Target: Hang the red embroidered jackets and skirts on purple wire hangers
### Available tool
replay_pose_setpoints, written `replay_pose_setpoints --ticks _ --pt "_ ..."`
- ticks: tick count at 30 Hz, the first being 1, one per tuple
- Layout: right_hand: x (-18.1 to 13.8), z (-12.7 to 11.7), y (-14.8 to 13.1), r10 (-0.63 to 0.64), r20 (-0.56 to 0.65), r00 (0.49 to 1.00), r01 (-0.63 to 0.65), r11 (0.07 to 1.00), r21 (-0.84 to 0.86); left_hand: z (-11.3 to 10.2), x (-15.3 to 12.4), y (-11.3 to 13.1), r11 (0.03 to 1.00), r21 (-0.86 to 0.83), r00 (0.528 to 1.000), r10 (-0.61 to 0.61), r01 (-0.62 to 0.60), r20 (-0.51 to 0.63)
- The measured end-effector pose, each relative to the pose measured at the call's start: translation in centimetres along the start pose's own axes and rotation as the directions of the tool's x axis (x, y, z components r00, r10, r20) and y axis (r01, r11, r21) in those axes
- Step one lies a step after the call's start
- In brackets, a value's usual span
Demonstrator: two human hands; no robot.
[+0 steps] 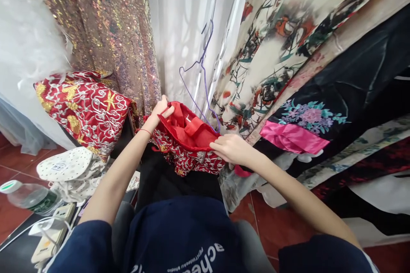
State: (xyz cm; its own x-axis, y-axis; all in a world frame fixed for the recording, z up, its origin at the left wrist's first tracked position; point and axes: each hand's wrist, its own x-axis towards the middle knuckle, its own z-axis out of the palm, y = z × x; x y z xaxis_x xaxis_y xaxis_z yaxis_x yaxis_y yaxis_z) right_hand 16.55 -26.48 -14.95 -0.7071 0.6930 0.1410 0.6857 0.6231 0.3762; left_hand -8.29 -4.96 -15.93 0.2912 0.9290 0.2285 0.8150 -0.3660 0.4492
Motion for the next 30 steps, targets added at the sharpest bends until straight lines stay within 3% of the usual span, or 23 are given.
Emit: replay_pose_setpoints --ticks 3,6,10,18,21,26,30 --pt "-0.9 -0.1 1.1 0.112 0.115 0.987 -0.117 0.992 0.038 0.3 1.3 1.4 0.969 0.08 0.969 0.239 -0.234 -0.063" --pt "-1.5 0.3 2.1 0.182 0.205 0.962 -0.197 0.979 0.057 1.1 2.1 3.0 0.911 0.203 0.932 0.363 -0.36 0.023" --pt "-2.3 1.1 3.9 0.196 0.214 0.957 -0.218 0.972 0.084 1.8 1.6 4.0 0.912 0.169 0.926 0.376 -0.375 0.023" --pt "-4.4 0.9 6.8 0.122 -0.038 0.992 -0.126 0.985 -0.119 0.9 0.9 2.4 0.893 0.209 0.913 0.408 -0.397 -0.008" --pt "-5.0 0.6 8.6 0.141 -0.095 0.985 -0.154 0.976 -0.151 0.5 0.4 1.9 0.884 0.23 0.906 0.422 -0.407 -0.017" --pt "-5.3 1.2 11.4 0.186 -0.106 0.977 -0.2 0.97 -0.137 0.4 -1.1 1.9 0.895 0.248 0.917 0.395 -0.37 -0.06" --pt "-5.3 1.9 11.5 0.198 -0.062 0.978 -0.205 0.968 -0.145 0.7 -1.7 1.9 0.907 0.231 0.921 0.38 -0.352 -0.091"
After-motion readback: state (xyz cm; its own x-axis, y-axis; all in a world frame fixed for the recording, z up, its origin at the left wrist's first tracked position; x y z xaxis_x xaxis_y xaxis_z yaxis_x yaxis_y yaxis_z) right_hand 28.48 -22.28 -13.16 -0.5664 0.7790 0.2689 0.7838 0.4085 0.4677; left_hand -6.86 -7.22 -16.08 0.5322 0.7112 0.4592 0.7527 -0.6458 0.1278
